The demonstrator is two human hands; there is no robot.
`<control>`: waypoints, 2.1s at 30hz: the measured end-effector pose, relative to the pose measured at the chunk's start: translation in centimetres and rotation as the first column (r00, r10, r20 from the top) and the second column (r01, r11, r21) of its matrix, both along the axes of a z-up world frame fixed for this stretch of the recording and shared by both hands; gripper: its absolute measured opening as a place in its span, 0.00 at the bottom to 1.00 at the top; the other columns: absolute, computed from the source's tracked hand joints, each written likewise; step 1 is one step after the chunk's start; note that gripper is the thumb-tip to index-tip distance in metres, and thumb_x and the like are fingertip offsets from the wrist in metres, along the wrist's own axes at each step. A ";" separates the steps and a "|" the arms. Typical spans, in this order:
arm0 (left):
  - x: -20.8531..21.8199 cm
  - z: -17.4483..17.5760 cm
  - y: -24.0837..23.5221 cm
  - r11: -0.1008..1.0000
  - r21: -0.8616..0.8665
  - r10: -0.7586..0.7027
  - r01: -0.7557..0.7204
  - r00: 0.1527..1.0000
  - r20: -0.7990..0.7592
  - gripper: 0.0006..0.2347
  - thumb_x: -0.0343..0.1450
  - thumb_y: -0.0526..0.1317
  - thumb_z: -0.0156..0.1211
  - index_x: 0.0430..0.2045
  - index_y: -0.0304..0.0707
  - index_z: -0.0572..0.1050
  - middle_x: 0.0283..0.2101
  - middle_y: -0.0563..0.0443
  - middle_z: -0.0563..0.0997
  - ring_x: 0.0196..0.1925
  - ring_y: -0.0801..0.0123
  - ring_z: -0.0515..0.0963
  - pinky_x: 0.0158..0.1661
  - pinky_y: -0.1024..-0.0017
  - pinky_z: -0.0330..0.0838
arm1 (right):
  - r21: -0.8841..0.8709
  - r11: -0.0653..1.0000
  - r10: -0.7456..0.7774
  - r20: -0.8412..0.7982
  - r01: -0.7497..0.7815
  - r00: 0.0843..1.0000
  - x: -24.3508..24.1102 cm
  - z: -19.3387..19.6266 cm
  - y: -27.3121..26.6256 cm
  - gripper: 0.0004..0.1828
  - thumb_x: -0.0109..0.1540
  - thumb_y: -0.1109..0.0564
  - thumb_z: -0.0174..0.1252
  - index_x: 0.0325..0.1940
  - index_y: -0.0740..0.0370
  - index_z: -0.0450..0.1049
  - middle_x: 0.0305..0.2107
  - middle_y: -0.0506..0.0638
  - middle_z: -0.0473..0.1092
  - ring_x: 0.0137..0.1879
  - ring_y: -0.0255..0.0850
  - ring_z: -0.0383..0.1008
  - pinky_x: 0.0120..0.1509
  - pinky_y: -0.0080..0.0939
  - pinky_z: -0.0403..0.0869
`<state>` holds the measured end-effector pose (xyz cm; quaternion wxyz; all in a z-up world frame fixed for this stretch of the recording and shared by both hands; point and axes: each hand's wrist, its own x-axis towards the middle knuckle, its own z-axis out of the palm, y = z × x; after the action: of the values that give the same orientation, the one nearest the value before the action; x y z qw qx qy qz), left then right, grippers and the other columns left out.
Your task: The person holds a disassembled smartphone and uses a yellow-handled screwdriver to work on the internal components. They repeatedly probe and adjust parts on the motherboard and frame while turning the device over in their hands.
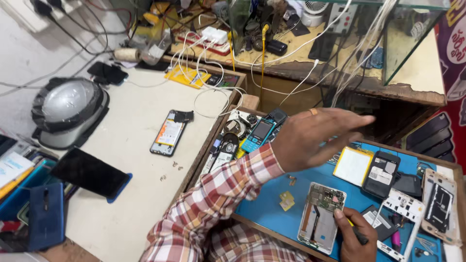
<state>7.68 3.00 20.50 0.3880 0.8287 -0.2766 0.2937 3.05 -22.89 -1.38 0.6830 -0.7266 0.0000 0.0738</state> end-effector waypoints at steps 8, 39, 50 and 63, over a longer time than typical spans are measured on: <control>-5.3 -10.2 -1.6 0.789 -0.602 -0.260 -0.122 0.821 -0.508 0.42 0.66 0.48 0.75 0.73 0.37 0.55 0.65 0.38 0.70 0.56 0.65 0.76 0.51 0.70 0.76 | 0.042 0.994 -0.094 -0.214 0.105 0.972 3.7 -5.8 -2.3 0.12 0.67 0.58 0.61 0.48 0.72 0.79 0.30 0.60 0.76 0.32 0.43 0.72 0.35 0.42 0.68; -6.4 -16.8 -1.8 0.644 -0.765 -0.589 -0.022 0.624 -0.514 0.12 0.79 0.40 0.63 0.48 0.28 0.73 0.40 0.54 0.80 0.44 0.84 0.74 0.44 0.80 0.70 | -0.433 0.893 -0.002 -0.268 -0.119 0.963 4.6 -9.9 -3.7 0.15 0.69 0.52 0.62 0.43 0.70 0.79 0.23 0.62 0.73 0.27 0.44 0.68 0.35 0.48 0.69; -5.0 -18.7 -1.8 0.488 -0.857 -0.543 -0.166 0.711 -0.447 0.15 0.80 0.40 0.56 0.59 0.31 0.68 0.49 0.50 0.81 0.51 0.75 0.80 0.50 0.75 0.77 | -0.026 0.986 0.162 -0.029 -0.163 0.986 -0.1 4.2 2.7 0.14 0.70 0.58 0.55 0.46 0.74 0.79 0.27 0.55 0.76 0.34 0.37 0.74 0.41 0.37 0.73; -5.4 -17.8 -1.5 0.408 -0.905 -0.595 -0.123 0.715 -0.366 0.17 0.83 0.40 0.47 0.66 0.36 0.58 0.47 0.44 0.82 0.46 0.72 0.82 0.44 0.76 0.78 | -0.076 0.988 0.131 -0.065 -0.135 0.989 0.0 2.9 3.0 0.16 0.66 0.58 0.57 0.51 0.74 0.78 0.30 0.59 0.77 0.33 0.42 0.78 0.38 0.40 0.76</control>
<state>2.30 1.47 2.71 0.8697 0.4901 -0.0528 0.0238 3.10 -19.87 1.48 0.6467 -0.7492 -0.0253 0.1407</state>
